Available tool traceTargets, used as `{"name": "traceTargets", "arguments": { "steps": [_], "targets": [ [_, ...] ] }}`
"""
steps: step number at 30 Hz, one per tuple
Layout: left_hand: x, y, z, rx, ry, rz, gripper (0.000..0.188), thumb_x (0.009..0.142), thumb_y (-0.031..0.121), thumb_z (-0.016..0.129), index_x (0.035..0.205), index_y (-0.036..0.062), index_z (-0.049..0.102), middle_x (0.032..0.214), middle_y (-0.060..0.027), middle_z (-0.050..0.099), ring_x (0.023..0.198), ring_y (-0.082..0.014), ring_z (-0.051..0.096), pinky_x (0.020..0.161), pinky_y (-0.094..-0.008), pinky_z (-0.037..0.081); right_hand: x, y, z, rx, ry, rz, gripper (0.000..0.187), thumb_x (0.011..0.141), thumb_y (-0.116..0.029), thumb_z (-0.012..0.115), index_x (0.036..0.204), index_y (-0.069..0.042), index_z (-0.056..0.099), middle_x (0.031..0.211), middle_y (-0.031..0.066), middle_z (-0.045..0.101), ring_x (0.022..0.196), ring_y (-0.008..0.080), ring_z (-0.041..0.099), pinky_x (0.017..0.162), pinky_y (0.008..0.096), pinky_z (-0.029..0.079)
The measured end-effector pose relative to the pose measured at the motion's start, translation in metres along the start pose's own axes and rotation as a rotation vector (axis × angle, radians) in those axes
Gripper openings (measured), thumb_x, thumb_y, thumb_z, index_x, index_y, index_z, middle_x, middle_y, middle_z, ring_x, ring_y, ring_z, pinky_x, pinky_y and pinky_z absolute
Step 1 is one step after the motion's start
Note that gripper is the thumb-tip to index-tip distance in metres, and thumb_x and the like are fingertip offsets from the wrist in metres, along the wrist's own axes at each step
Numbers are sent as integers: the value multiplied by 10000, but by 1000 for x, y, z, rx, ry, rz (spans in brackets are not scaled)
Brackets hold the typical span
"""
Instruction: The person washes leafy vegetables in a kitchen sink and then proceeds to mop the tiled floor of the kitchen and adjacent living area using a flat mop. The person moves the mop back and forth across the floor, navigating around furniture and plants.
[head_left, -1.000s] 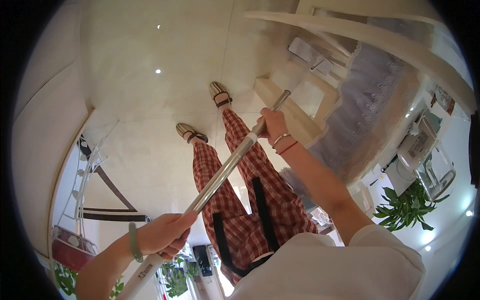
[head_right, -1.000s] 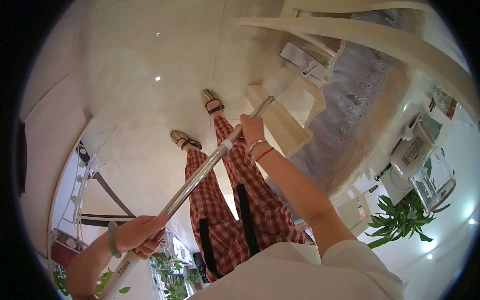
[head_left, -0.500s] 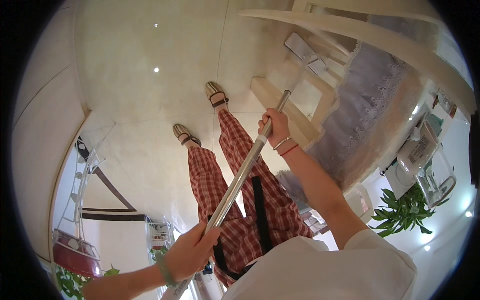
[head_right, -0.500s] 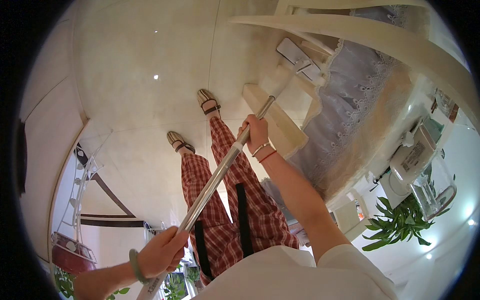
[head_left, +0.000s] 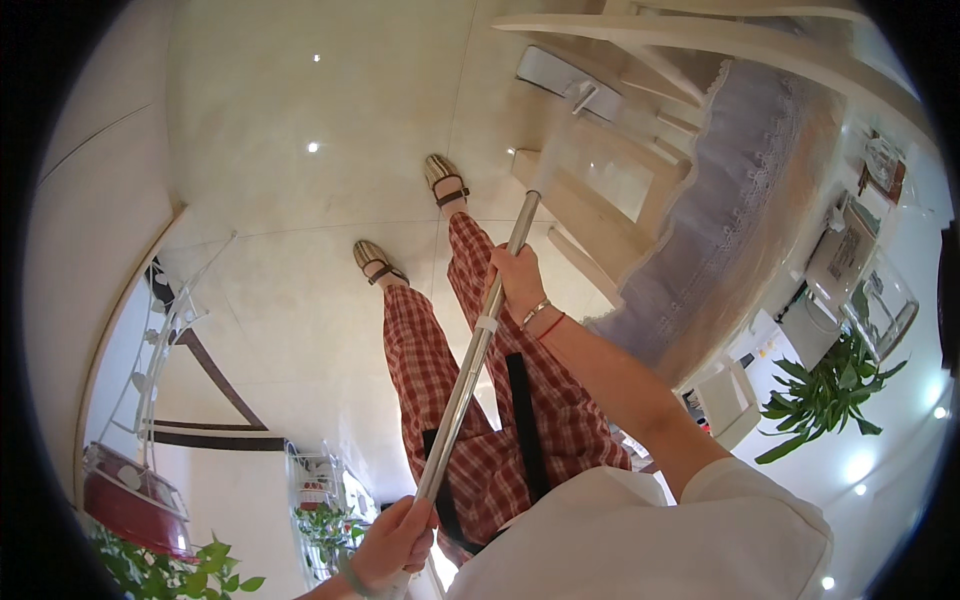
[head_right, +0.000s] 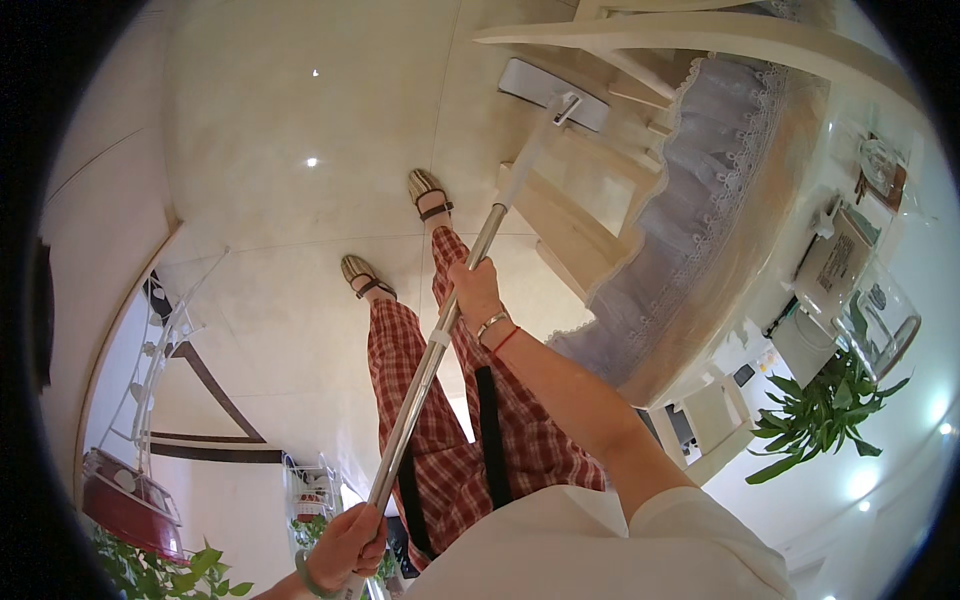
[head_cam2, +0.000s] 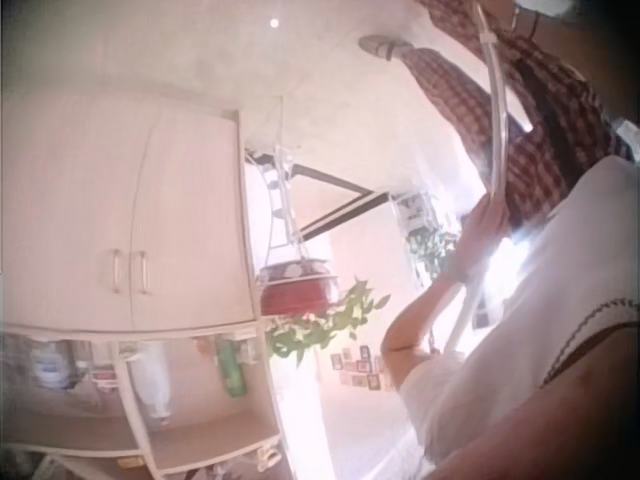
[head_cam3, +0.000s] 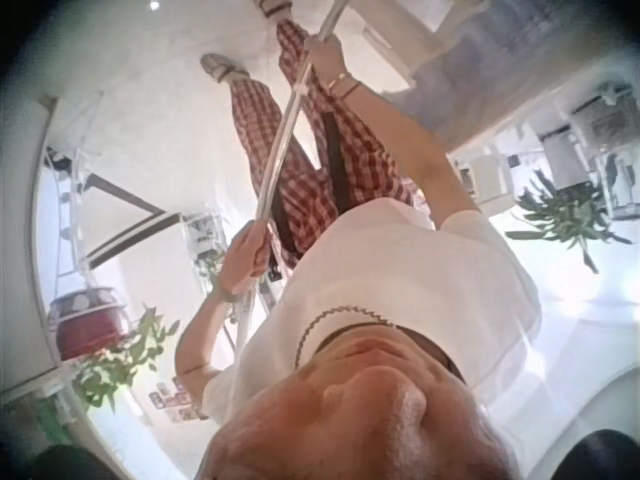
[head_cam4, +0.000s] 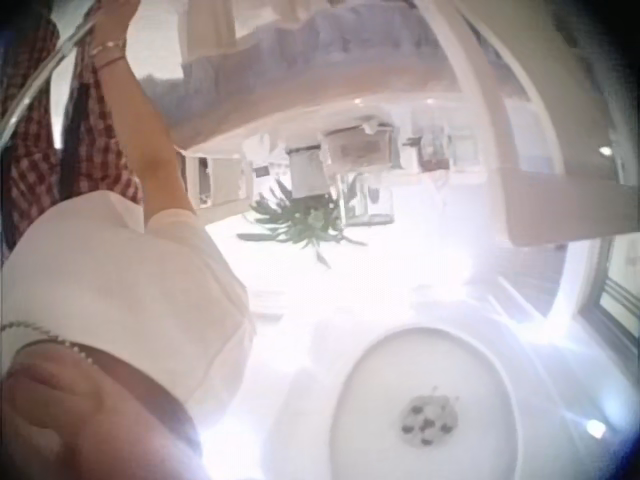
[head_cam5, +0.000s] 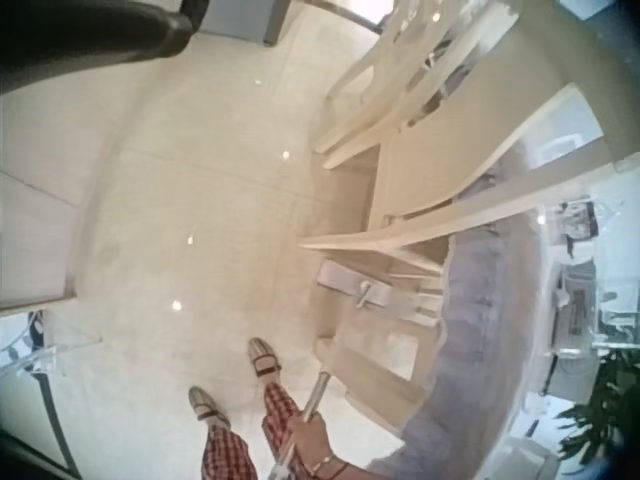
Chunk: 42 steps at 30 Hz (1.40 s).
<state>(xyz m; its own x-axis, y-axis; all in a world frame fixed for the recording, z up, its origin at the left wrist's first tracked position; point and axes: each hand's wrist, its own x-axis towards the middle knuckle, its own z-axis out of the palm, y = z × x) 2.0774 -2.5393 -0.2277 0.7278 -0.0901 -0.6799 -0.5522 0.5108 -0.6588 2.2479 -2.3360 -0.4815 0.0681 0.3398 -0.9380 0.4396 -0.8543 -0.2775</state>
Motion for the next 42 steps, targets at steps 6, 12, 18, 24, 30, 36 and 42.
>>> {"name": "traceTargets", "arguments": {
  "steps": [6, 12, 18, 24, 30, 36, 42],
  "targets": [
    [14, -79, -50, -30, -42, 298, 315, 949, 427, 455, 816, 141, 456, 545, 68, 331, 396, -31, 278, 338, -182, 215, -35, 55, 38, -98, -45, -105, 92, 795, -72, 503, 836, -14, 445, 559, 75, 501, 387, 184, 504, 329, 341, 449],
    [23, -165, -115, -277, -81, 277, 309, 958, 406, 449, 815, 132, 444, 545, 61, 319, 390, -38, 264, 333, -182, 215, -83, 124, 85, -238, -125, -126, 147, 816, -90, 524, 902, -20, 428, 647, 78, 501, 454, 182, 528, 384, 339, 473],
    [-4, -229, -137, 7, 303, 112, 361, 947, 477, 411, 749, 177, 446, 511, 70, 302, 376, -36, 251, 331, -188, 178, -148, 222, 130, -165, -279, -78, 190, 818, -97, 553, 899, 6, 416, 709, 80, 507, 549, 161, 539, 477, 326, 483],
    [-6, -271, -151, 77, 302, 136, 416, 926, 533, 411, 723, 170, 441, 513, 76, 346, 370, -20, 247, 335, -181, 159, -178, 247, 132, -354, -408, 26, 197, 802, -75, 552, 883, 33, 409, 726, 101, 515, 518, 182, 547, 497, 334, 498],
    [57, -250, -149, -138, 11, 207, 332, 982, 377, 384, 756, 135, 395, 485, 40, 279, 362, -69, 241, 349, -251, 207, -124, 196, 112, -377, -418, -219, 262, 833, -107, 535, 930, 54, 353, 725, 129, 508, 538, 206, 575, 447, 356, 516],
    [94, -172, -98, -43, 89, 363, 380, 979, 423, 368, 771, 108, 406, 532, 21, 322, 406, -72, 274, 371, -234, 245, -49, 123, 108, -317, -496, -160, 236, 851, -140, 528, 923, 34, 387, 705, 114, 501, 515, 216, 555, 413, 374, 527],
    [129, -185, -94, -59, 109, 501, 348, 969, 427, 402, 825, 111, 428, 553, 31, 336, 425, -60, 296, 387, -221, 269, -34, 129, 101, -362, -365, -172, 190, 841, -130, 520, 912, 23, 431, 653, 128, 519, 475, 240, 539, 391, 382, 514]
  ]
}}
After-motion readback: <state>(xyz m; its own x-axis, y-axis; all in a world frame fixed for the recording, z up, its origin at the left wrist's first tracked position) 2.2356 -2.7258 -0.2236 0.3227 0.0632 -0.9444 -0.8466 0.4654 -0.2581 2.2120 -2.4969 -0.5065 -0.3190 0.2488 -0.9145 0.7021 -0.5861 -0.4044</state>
